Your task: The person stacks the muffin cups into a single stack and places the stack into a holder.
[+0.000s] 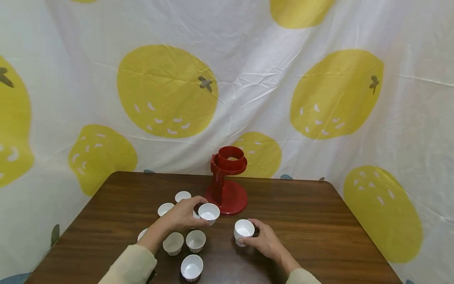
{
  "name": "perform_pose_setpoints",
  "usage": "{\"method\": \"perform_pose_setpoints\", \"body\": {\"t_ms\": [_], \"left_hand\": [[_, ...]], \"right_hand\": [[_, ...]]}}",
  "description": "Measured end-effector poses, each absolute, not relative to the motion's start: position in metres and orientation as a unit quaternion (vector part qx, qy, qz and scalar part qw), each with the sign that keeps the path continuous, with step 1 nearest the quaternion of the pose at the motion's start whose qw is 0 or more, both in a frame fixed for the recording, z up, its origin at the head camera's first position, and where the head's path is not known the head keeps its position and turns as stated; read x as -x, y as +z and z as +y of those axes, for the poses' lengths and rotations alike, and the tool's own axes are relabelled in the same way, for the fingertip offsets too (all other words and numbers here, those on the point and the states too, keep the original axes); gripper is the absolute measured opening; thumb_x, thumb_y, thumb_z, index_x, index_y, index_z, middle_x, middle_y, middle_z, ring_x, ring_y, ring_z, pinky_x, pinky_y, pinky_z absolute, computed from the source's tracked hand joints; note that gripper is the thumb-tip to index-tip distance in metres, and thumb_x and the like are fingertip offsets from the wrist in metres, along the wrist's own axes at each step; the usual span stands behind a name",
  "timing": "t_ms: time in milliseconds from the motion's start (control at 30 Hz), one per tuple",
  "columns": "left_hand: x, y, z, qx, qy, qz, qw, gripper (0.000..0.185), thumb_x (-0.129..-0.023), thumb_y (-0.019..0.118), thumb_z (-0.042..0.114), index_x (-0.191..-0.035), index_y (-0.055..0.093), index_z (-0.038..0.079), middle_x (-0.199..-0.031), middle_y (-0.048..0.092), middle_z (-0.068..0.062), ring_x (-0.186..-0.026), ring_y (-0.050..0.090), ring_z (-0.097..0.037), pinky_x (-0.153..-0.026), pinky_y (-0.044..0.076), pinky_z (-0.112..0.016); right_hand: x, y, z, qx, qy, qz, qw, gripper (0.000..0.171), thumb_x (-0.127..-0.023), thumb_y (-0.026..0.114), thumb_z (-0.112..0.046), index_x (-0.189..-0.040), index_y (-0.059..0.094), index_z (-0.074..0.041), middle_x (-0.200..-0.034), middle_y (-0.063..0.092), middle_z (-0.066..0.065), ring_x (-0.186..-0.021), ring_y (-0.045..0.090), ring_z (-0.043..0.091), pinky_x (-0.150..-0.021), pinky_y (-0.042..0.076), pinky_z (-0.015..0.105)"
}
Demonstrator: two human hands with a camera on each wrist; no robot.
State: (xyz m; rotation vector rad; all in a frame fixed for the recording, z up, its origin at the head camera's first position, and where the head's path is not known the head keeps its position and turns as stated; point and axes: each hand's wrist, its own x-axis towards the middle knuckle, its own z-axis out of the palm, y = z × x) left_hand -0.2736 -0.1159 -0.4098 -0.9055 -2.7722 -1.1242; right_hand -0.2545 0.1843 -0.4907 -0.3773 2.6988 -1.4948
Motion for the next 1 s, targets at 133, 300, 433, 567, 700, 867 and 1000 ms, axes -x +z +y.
{"method": "perform_pose_setpoints", "body": {"t_ms": [133,300,433,567,700,867,1000], "left_hand": [[0.274,-0.411,-0.109,0.282,-0.376,-0.883,-0.002,0.051,-0.077,0.084,0.031,-0.115,0.061,0.006,-0.098,0.065,0.0,-0.09,0.059,-0.015,-0.081,0.048,-0.033],[0.275,-0.412,-0.1,0.276,-0.389,-0.879,-0.002,0.05,-0.077,0.084,0.032,-0.113,0.061,0.006,-0.098,0.065,-0.001,-0.091,0.059,-0.018,-0.081,0.048,-0.036],[0.276,-0.412,-0.089,0.272,-0.39,-0.88,0.003,0.05,-0.076,0.084,0.035,-0.112,0.062,0.008,-0.101,0.065,-0.002,-0.093,0.06,-0.018,-0.083,0.048,-0.039],[0.276,-0.412,-0.078,0.271,-0.394,-0.878,0.004,0.051,-0.075,0.084,0.033,-0.113,0.061,0.008,-0.1,0.066,-0.003,-0.092,0.06,-0.018,-0.083,0.048,-0.038],[0.275,-0.412,-0.067,0.273,-0.399,-0.875,0.0,0.051,-0.075,0.084,0.032,-0.114,0.061,0.007,-0.101,0.066,-0.003,-0.093,0.061,-0.021,-0.083,0.049,-0.038],[0.274,-0.415,-0.054,0.279,-0.403,-0.871,0.005,0.049,-0.076,0.085,0.029,-0.112,0.061,0.008,-0.1,0.066,-0.002,-0.092,0.061,-0.022,-0.082,0.049,-0.037],[0.274,-0.419,-0.046,0.274,-0.401,-0.874,0.003,0.049,-0.076,0.084,0.032,-0.113,0.061,0.009,-0.098,0.066,0.0,-0.089,0.06,-0.018,-0.08,0.049,-0.035]], "right_hand": [[0.254,-0.491,0.184,0.119,-0.483,0.867,0.019,0.067,-0.071,0.089,-0.024,-0.127,0.06,-0.001,-0.104,0.067,0.002,-0.101,0.058,0.02,-0.09,0.044,0.04],[0.254,-0.49,0.184,0.12,-0.477,0.871,0.016,0.068,-0.071,0.089,-0.024,-0.127,0.06,0.001,-0.104,0.068,0.002,-0.102,0.059,0.021,-0.091,0.044,0.041],[0.254,-0.489,0.184,0.12,-0.479,0.869,0.016,0.067,-0.072,0.089,-0.024,-0.127,0.06,0.001,-0.104,0.068,0.003,-0.101,0.059,0.021,-0.091,0.044,0.041],[0.254,-0.489,0.184,0.12,-0.484,0.867,0.019,0.066,-0.072,0.089,-0.023,-0.126,0.06,0.001,-0.104,0.068,0.003,-0.101,0.059,0.02,-0.09,0.044,0.04],[0.254,-0.489,0.184,0.123,-0.485,0.866,0.021,0.066,-0.072,0.089,-0.023,-0.127,0.06,0.001,-0.106,0.068,0.003,-0.102,0.059,0.021,-0.09,0.044,0.04],[0.255,-0.49,0.184,0.125,-0.482,0.867,0.021,0.065,-0.072,0.089,-0.023,-0.126,0.061,0.0,-0.107,0.068,0.003,-0.103,0.059,0.021,-0.091,0.044,0.041],[0.254,-0.49,0.184,0.12,-0.481,0.868,0.024,0.064,-0.072,0.089,-0.024,-0.126,0.061,-0.002,-0.108,0.068,0.003,-0.101,0.059,0.02,-0.089,0.044,0.04]]}}
